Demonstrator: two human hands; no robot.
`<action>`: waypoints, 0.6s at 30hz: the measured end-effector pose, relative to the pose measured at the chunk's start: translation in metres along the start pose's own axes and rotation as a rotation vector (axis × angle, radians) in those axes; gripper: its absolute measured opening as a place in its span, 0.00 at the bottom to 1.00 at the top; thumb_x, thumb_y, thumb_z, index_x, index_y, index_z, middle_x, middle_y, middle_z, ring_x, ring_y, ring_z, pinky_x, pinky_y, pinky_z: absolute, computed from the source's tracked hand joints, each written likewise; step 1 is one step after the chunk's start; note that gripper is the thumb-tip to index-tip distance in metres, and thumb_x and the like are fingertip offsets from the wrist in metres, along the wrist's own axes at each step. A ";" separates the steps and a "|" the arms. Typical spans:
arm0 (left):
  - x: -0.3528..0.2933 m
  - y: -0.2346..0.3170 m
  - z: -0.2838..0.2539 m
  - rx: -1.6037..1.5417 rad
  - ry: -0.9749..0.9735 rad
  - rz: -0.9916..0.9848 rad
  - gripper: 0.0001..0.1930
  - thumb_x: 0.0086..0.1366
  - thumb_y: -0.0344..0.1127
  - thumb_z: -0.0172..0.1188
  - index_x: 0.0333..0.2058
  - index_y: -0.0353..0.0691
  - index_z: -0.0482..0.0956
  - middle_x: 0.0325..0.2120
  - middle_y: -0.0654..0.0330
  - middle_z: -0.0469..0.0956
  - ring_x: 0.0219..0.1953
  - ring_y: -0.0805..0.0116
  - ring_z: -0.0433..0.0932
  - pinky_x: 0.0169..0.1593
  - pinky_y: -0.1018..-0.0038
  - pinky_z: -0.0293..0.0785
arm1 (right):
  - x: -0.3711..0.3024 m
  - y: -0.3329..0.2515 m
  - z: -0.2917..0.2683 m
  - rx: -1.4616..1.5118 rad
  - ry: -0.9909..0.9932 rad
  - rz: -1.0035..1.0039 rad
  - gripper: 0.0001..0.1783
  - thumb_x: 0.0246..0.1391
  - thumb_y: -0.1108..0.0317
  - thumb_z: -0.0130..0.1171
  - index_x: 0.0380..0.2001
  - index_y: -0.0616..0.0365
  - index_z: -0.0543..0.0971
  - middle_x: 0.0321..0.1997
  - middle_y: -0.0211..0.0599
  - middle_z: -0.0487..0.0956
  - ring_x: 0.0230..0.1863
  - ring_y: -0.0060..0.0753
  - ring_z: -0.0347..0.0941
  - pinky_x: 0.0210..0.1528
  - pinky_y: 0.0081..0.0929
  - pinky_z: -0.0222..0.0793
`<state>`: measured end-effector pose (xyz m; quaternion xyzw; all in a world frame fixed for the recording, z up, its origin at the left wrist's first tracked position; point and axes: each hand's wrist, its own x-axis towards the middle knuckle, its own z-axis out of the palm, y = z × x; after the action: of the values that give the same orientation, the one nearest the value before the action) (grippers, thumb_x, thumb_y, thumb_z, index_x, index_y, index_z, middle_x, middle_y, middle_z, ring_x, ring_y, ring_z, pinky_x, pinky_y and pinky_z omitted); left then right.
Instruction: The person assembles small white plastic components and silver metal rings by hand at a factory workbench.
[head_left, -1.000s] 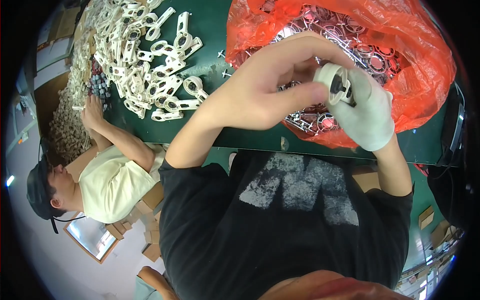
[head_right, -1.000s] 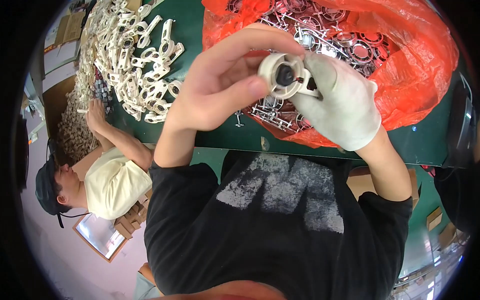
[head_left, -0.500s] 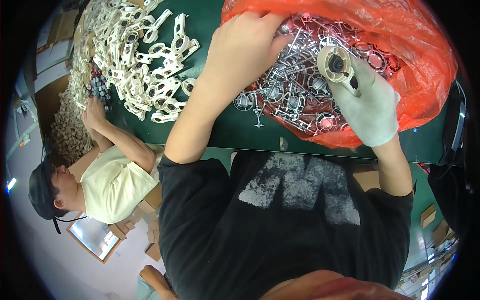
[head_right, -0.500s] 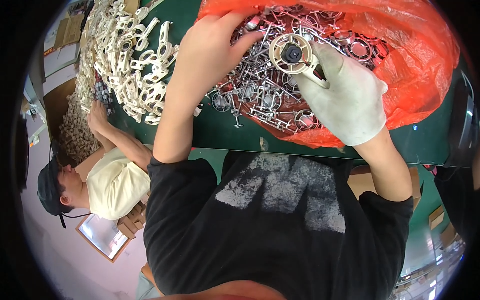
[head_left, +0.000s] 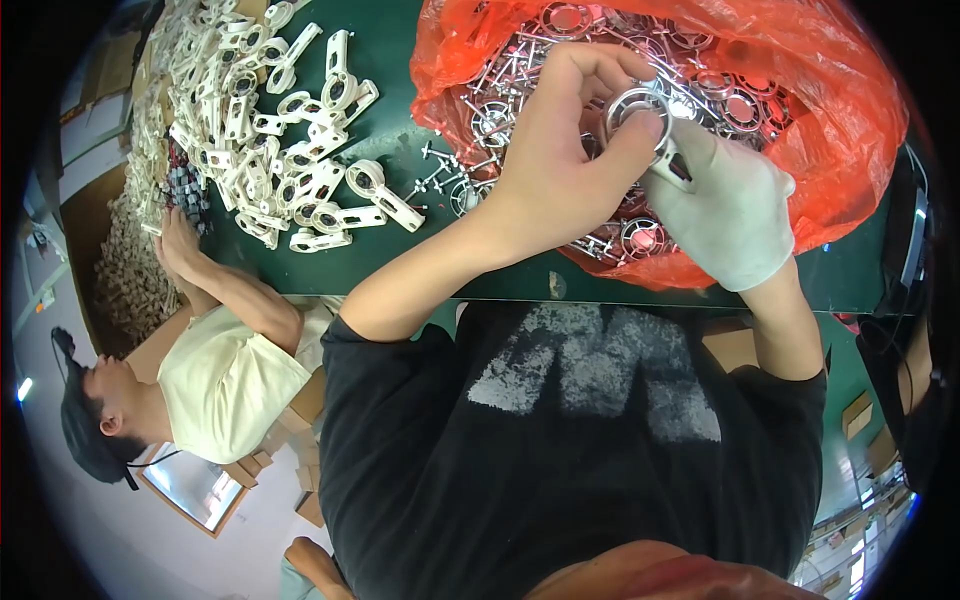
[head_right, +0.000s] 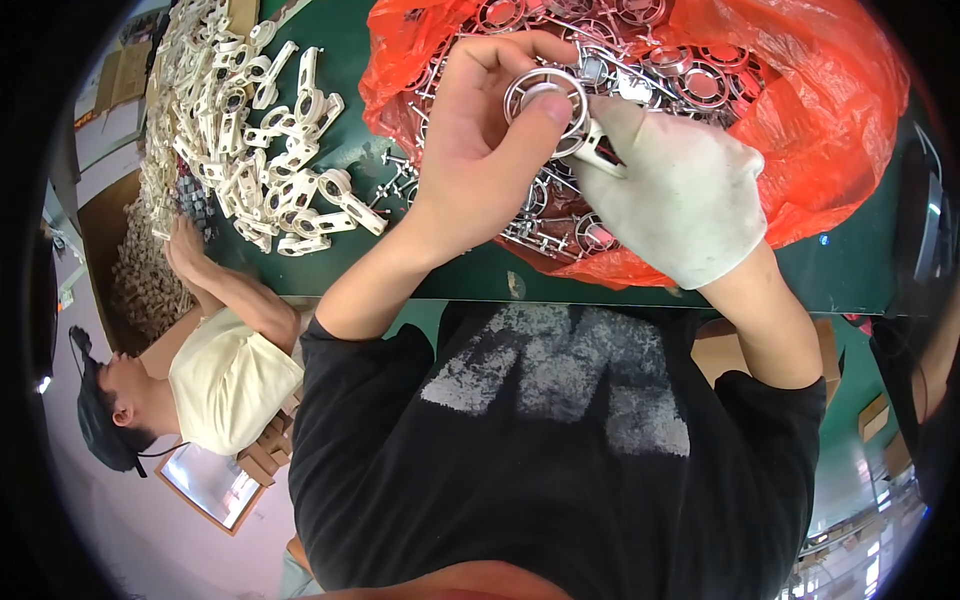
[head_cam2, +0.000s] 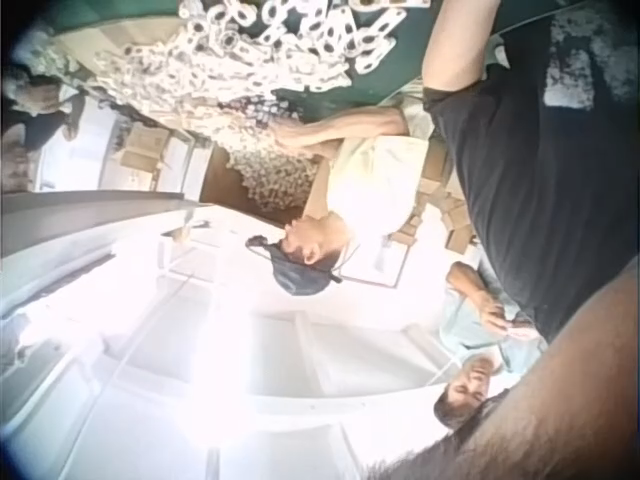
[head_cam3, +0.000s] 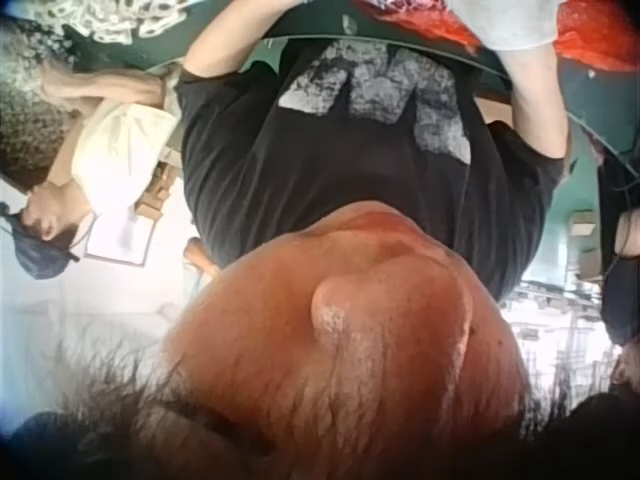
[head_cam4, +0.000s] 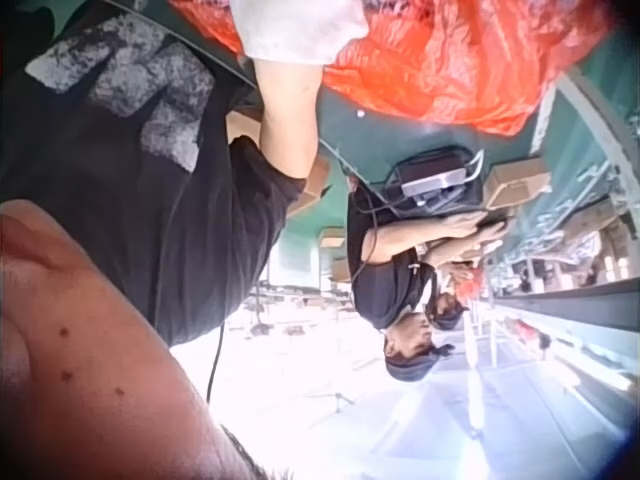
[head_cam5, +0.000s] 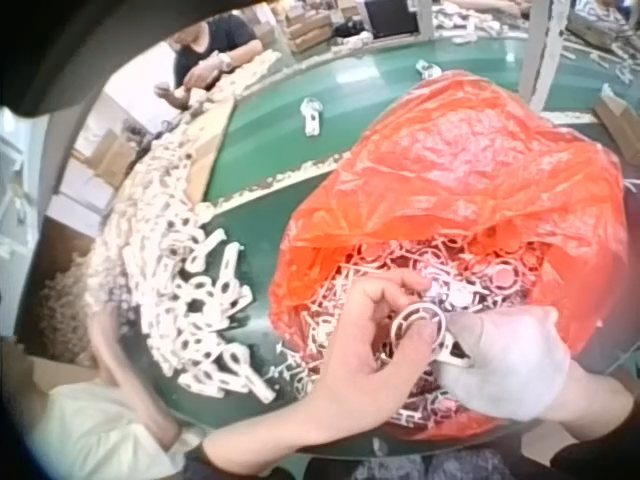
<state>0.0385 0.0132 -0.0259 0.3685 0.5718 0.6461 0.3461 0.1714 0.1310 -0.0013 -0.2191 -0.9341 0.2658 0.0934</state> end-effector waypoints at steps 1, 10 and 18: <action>0.000 -0.001 0.002 -0.087 0.011 -0.002 0.10 0.67 0.18 0.55 0.44 0.36 0.68 0.55 0.54 0.71 0.45 0.77 0.75 0.47 0.77 0.75 | 0.000 0.001 0.002 -0.002 0.001 0.004 0.11 0.51 0.60 0.64 0.37 0.50 0.83 0.22 0.39 0.81 0.26 0.46 0.81 0.26 0.40 0.75; 0.005 0.006 -0.023 0.488 -0.180 0.240 0.24 0.60 0.36 0.66 0.54 0.37 0.77 0.47 0.53 0.80 0.49 0.59 0.80 0.54 0.68 0.74 | 0.001 0.004 -0.001 0.069 0.032 -0.027 0.11 0.49 0.59 0.67 0.37 0.48 0.83 0.21 0.37 0.80 0.26 0.45 0.81 0.27 0.40 0.76; 0.005 0.011 -0.027 0.642 -0.168 0.290 0.29 0.52 0.36 0.76 0.54 0.38 0.79 0.47 0.56 0.83 0.47 0.59 0.83 0.50 0.69 0.79 | 0.002 0.009 0.000 -0.015 0.034 -0.060 0.15 0.46 0.60 0.69 0.39 0.48 0.84 0.23 0.37 0.81 0.27 0.45 0.82 0.27 0.38 0.77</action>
<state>0.0123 0.0030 -0.0167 0.5877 0.6569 0.4434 0.1631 0.1731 0.1387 -0.0059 -0.1962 -0.9405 0.2522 0.1157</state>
